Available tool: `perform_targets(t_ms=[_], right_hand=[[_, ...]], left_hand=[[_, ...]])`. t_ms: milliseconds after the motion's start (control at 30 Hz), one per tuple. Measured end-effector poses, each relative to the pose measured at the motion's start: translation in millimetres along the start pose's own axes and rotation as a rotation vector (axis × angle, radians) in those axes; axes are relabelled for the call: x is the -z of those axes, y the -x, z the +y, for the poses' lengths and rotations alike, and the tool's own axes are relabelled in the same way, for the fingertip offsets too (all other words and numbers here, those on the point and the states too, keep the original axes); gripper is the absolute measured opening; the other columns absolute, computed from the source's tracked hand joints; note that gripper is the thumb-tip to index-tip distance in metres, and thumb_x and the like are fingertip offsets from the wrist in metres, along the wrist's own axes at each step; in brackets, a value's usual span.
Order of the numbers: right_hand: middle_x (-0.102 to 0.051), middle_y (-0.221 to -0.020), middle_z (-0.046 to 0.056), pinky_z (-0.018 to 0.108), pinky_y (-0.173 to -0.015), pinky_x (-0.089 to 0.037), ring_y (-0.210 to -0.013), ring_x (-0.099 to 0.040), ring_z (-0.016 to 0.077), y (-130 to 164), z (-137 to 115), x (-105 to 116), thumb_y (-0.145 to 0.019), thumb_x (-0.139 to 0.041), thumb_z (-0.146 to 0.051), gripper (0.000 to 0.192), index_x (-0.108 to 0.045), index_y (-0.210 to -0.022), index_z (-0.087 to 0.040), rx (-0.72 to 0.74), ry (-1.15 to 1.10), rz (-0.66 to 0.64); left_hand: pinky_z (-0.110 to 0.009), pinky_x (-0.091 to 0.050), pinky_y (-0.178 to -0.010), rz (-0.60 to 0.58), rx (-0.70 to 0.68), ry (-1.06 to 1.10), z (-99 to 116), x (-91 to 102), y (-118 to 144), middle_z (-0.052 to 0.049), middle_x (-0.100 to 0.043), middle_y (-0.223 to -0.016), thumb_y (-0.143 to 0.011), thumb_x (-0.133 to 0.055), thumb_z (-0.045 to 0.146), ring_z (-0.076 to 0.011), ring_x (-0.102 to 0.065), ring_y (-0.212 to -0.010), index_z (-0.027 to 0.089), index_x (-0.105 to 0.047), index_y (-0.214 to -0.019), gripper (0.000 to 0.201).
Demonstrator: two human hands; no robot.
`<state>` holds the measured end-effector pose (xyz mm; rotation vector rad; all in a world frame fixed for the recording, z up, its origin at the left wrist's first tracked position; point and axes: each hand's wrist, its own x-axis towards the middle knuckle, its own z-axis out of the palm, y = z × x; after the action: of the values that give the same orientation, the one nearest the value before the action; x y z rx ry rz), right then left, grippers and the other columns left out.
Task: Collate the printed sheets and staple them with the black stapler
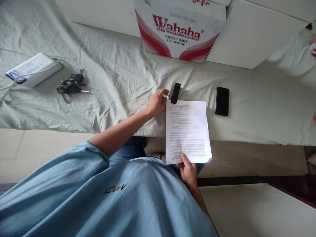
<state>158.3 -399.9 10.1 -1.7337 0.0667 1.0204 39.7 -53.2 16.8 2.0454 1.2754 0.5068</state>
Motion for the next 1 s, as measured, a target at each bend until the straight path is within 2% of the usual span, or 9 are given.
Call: perform_targets(t_ms=[67, 133, 200, 333, 467, 667, 767, 867, 1000], right_hand=[[-0.09, -0.12, 0.007, 0.034, -0.054, -0.061, -0.083, -0.077, 0.0232, -1.8, 3.5, -1.5, -0.063, -0.106, -0.06, 0.081, -0.087, -0.134, -0.027, 0.013, -0.005, 0.002], [-0.09, -0.12, 0.008, 0.035, -0.056, -0.062, -0.085, -0.078, 0.0243, -3.3, 5.8, -2.6, -0.063, -0.106, -0.061, 0.082, -0.087, -0.135, -0.027, 0.022, -0.012, 0.012], [-0.09, -0.119, 0.007, 0.035, -0.057, -0.062, -0.086, -0.079, 0.0249, -3.9, 6.9, -3.3, -0.062, -0.107, -0.062, 0.083, -0.088, -0.134, -0.026, 0.022, -0.024, 0.026], [-0.091, -0.117, 0.006, 0.033, -0.057, -0.062, -0.087, -0.079, 0.024, -2.7, 7.5, -4.4, -0.06, -0.108, -0.061, 0.082, -0.088, -0.131, -0.025, 0.025, -0.041, 0.033], [-0.091, -0.116, 0.007, 0.034, -0.058, -0.063, -0.084, -0.079, 0.0238, -1.5, 10.3, -4.4, -0.061, -0.108, -0.063, 0.084, -0.088, -0.132, -0.024, 0.033, -0.021, 0.018], [-0.09, -0.116, 0.007, 0.037, -0.061, -0.065, -0.086, -0.08, 0.0254, -2.5, 18.2, -0.7, -0.066, -0.106, -0.068, 0.092, -0.084, -0.143, -0.023, 0.034, 0.011, -0.001], [-0.089, -0.118, 0.006, 0.038, -0.061, -0.063, -0.085, -0.078, 0.0248, -2.5, 17.5, -1.6, -0.067, -0.104, -0.068, 0.094, -0.082, -0.147, -0.024, 0.035, 0.034, -0.008], [-0.089, -0.112, 0.005, 0.036, -0.058, -0.06, -0.078, -0.075, 0.0222, -0.9, 14.7, -4.3, -0.063, -0.106, -0.066, 0.088, -0.085, -0.137, -0.024, 0.0, 0.025, -0.011], [-0.085, -0.086, 0.005, 0.036, -0.056, -0.058, -0.065, -0.07, 0.0206, 2.2, 15.3, 0.4, -0.063, -0.107, -0.071, 0.07, -0.088, -0.108, -0.02, -0.061, 0.062, -0.069]], left_hand=[[-0.046, -0.055, -0.131, 0.01, -0.162, -0.009, -3.9, -0.6, 5.5, -0.014, -0.068, -0.175, -0.096, -0.042, -0.002, -0.0271, -0.067, -0.158, 0.02, -0.07, -0.162, 0.075], [-0.048, -0.045, -0.142, -0.049, -0.267, -0.031, -5.6, -0.4, 11.4, -0.008, -0.058, -0.186, -0.091, -0.042, -0.006, -0.0248, -0.053, -0.174, 0.023, -0.067, -0.17, 0.088], [-0.052, -0.038, -0.147, -0.109, -0.28, -0.071, -4.2, 0.4, 16.8, -0.006, -0.054, -0.189, -0.089, -0.044, -0.006, -0.0238, -0.045, -0.18, 0.026, -0.062, -0.176, 0.094], [-0.059, -0.026, -0.152, -0.132, -0.233, -0.15, 3.6, 0.6, 25.3, -0.003, -0.048, -0.192, -0.091, -0.043, -0.005, -0.0233, -0.037, -0.185, 0.029, -0.055, -0.182, 0.098], [-0.061, -0.023, -0.153, -0.119, -0.216, -0.172, 8.9, -3.0, 31.5, -0.003, -0.046, -0.193, -0.096, -0.042, -0.002, -0.0247, -0.038, -0.185, 0.031, -0.052, -0.183, 0.094], [-0.067, -0.016, -0.154, -0.097, -0.206, -0.185, 9.6, -7.8, 38.2, -0.002, -0.046, -0.192, -0.106, -0.041, 0.006, -0.028, -0.041, -0.183, 0.034, -0.054, -0.182, 0.082], [-0.073, -0.009, -0.153, -0.098, -0.195, -0.188, 10.6, -9.0, 38.6, -0.002, -0.047, -0.192, -0.111, -0.039, 0.009, -0.0308, -0.049, -0.179, 0.038, -0.054, -0.182, 0.078], [-0.076, -0.006, -0.152, -0.108, -0.181, -0.196, 13.7, -9.3, 38.1, -0.002, -0.046, -0.192, -0.112, -0.038, 0.01, -0.0333, -0.058, -0.172, 0.037, -0.053, -0.183, 0.078], [-0.076, -0.02, -0.149, -0.141, -0.174, -0.198, 14.9, -7.0, 37.7, -0.002, -0.041, -0.195, -0.107, -0.038, 0.006, -0.0334, -0.058, -0.172, 0.036, -0.049, -0.185, 0.084]])
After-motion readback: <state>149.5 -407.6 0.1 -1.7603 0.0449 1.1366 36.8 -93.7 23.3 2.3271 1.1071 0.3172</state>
